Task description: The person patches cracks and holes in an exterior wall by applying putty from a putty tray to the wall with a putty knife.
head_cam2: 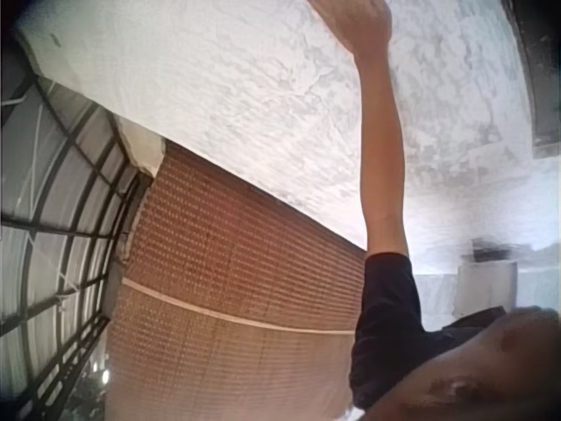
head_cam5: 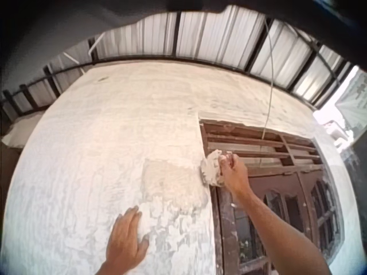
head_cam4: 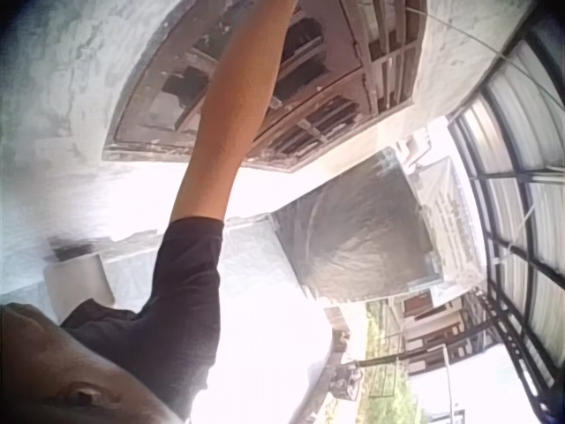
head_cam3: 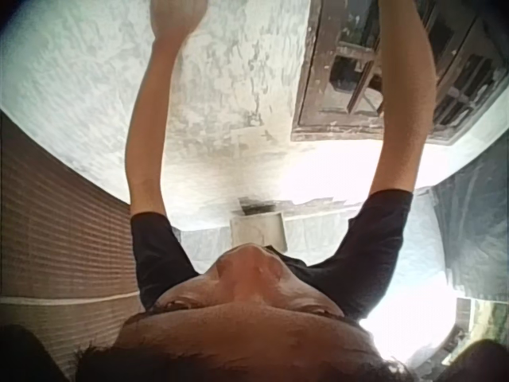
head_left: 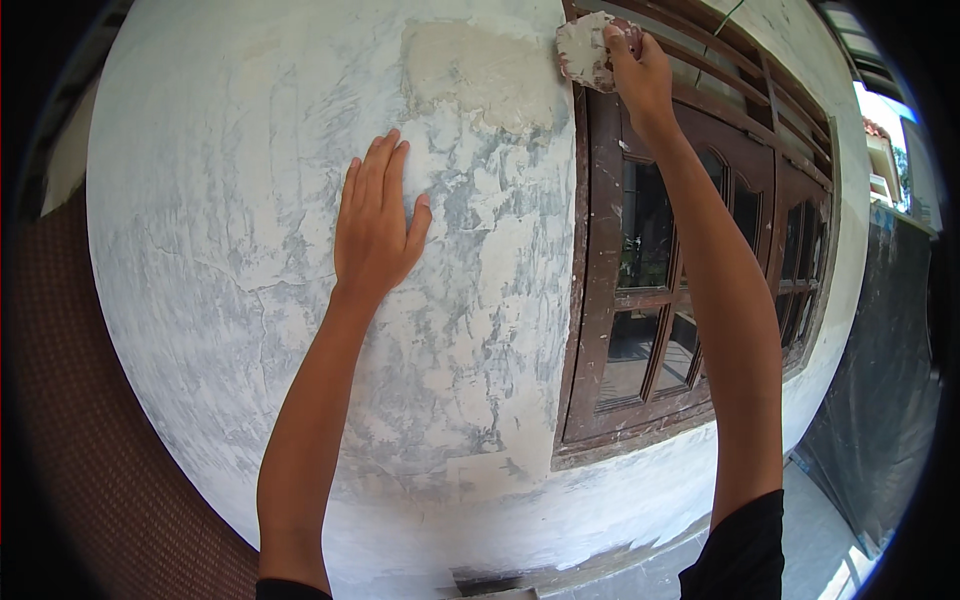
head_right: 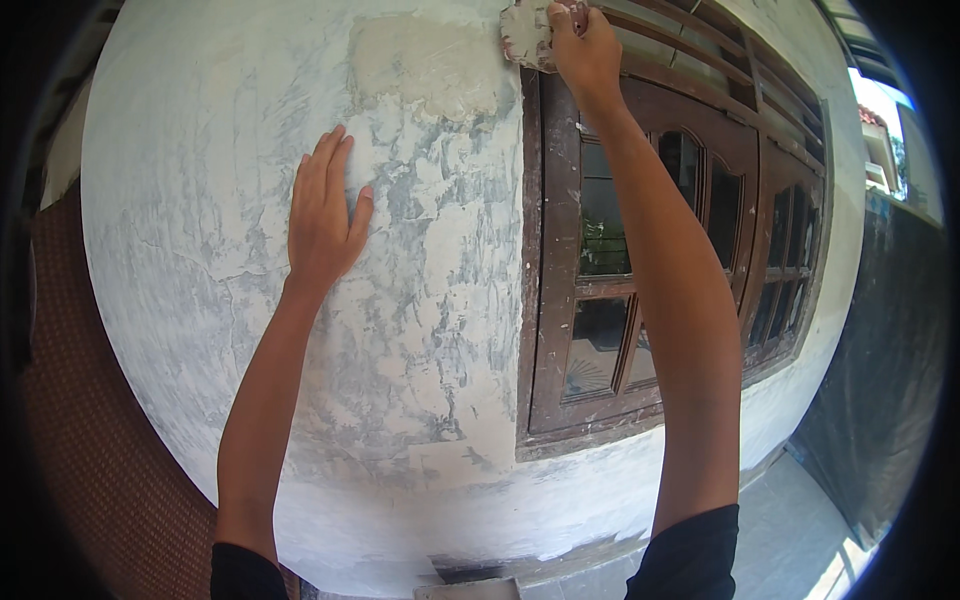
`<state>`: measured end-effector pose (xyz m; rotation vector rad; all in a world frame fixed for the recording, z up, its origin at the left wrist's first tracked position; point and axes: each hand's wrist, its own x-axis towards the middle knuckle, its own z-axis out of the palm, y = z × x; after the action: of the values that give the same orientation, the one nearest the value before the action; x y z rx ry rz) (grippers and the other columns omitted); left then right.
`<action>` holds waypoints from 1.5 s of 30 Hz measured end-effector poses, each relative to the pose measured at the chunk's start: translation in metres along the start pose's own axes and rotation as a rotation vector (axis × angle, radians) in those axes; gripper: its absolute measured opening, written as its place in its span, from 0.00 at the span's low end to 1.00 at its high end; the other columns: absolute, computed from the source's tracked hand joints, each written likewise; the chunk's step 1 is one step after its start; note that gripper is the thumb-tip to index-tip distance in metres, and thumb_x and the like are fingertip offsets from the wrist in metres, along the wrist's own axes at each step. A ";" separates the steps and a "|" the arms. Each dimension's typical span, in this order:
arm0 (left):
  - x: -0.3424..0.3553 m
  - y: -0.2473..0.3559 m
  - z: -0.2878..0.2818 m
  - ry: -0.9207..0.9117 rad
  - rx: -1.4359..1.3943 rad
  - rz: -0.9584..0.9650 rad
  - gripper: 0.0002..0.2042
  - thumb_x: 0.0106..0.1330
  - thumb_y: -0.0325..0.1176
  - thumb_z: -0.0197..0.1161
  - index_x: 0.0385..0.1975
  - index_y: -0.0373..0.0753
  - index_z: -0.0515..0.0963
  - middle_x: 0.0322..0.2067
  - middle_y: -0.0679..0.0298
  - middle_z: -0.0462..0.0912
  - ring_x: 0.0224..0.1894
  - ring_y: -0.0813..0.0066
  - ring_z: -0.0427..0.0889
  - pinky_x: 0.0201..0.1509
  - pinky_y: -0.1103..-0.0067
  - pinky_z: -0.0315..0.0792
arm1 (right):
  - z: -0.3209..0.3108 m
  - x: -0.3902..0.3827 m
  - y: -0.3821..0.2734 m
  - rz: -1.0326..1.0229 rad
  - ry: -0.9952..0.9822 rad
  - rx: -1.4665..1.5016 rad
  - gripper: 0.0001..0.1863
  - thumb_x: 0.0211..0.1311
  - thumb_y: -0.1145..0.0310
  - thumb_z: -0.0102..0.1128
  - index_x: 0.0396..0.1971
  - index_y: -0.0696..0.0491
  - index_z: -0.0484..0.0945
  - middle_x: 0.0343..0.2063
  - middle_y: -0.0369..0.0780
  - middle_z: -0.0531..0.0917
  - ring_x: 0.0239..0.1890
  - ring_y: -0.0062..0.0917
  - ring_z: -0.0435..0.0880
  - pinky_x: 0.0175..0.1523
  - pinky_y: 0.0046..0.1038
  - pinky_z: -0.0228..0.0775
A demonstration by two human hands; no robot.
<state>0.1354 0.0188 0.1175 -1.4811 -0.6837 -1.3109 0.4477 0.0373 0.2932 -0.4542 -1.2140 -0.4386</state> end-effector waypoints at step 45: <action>-0.003 -0.002 -0.003 -0.010 0.004 -0.016 0.28 0.68 0.33 0.55 0.68 0.36 0.63 0.70 0.57 0.64 0.72 0.58 0.62 0.76 0.59 0.53 | 0.026 -0.024 -0.051 -0.307 -0.214 0.054 0.25 0.66 0.48 0.61 0.43 0.59 0.79 0.35 0.50 0.85 0.38 0.38 0.85 0.47 0.34 0.73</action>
<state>0.1313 0.0171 0.1148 -1.4824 -0.7060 -1.3139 0.3925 0.0114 0.2828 -0.2724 -1.5073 -0.6288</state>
